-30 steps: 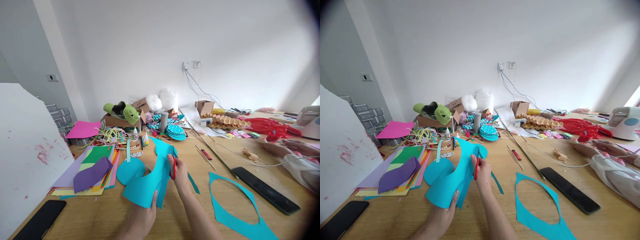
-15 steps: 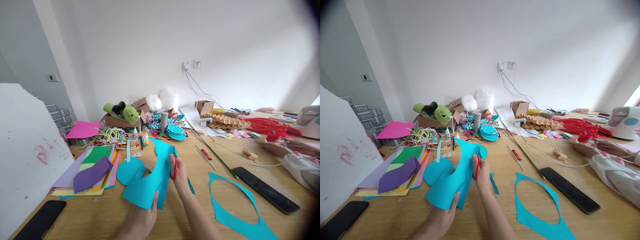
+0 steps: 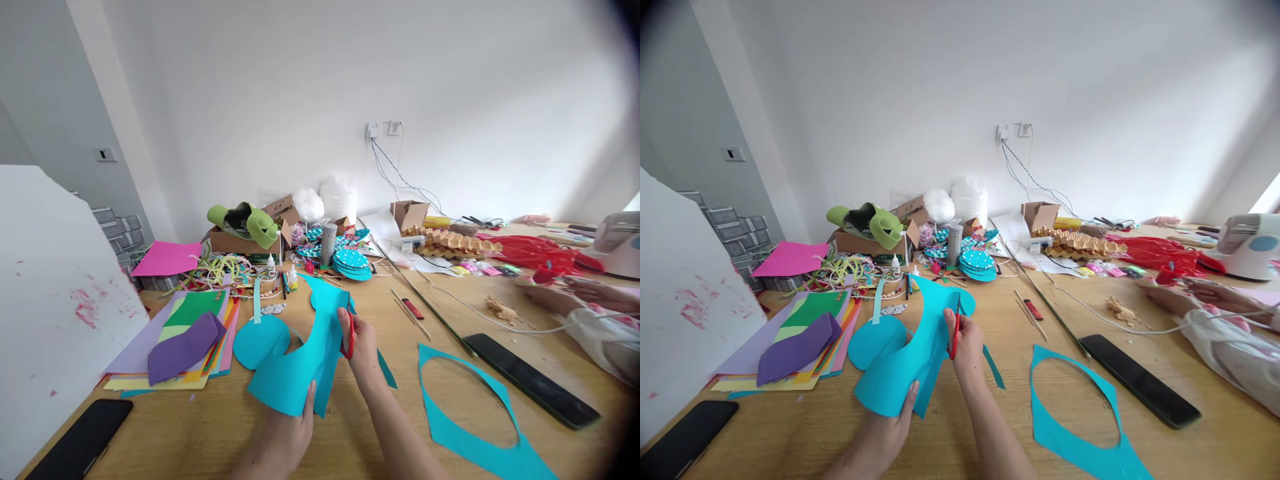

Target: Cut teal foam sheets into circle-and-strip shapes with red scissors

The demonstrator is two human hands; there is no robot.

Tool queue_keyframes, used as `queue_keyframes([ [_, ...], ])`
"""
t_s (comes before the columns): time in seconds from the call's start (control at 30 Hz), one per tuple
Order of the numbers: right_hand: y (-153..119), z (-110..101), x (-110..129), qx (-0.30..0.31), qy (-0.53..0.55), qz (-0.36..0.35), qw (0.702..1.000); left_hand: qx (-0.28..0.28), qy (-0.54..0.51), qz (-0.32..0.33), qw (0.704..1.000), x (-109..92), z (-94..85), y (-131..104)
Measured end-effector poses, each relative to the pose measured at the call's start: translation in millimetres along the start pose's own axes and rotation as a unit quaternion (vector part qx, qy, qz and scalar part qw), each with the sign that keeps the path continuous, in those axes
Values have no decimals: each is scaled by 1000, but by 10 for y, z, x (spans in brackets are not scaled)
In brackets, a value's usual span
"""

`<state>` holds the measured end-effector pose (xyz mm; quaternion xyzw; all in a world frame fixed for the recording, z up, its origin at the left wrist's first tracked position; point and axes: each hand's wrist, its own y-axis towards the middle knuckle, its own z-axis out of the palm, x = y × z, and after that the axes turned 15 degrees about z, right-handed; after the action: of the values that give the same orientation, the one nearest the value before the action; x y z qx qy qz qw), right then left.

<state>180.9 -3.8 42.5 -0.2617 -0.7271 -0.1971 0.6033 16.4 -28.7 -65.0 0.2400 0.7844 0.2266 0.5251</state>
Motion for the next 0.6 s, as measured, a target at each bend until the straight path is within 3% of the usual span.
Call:
queue_keyframes([
  [0.27,-54,-4,51,15,42,25,999,-37,-70,-34,996,-48,29,18],
  [0.6,-59,-10,72,33,64,43,996,15,0,-19,1000,30,11,-13],
])
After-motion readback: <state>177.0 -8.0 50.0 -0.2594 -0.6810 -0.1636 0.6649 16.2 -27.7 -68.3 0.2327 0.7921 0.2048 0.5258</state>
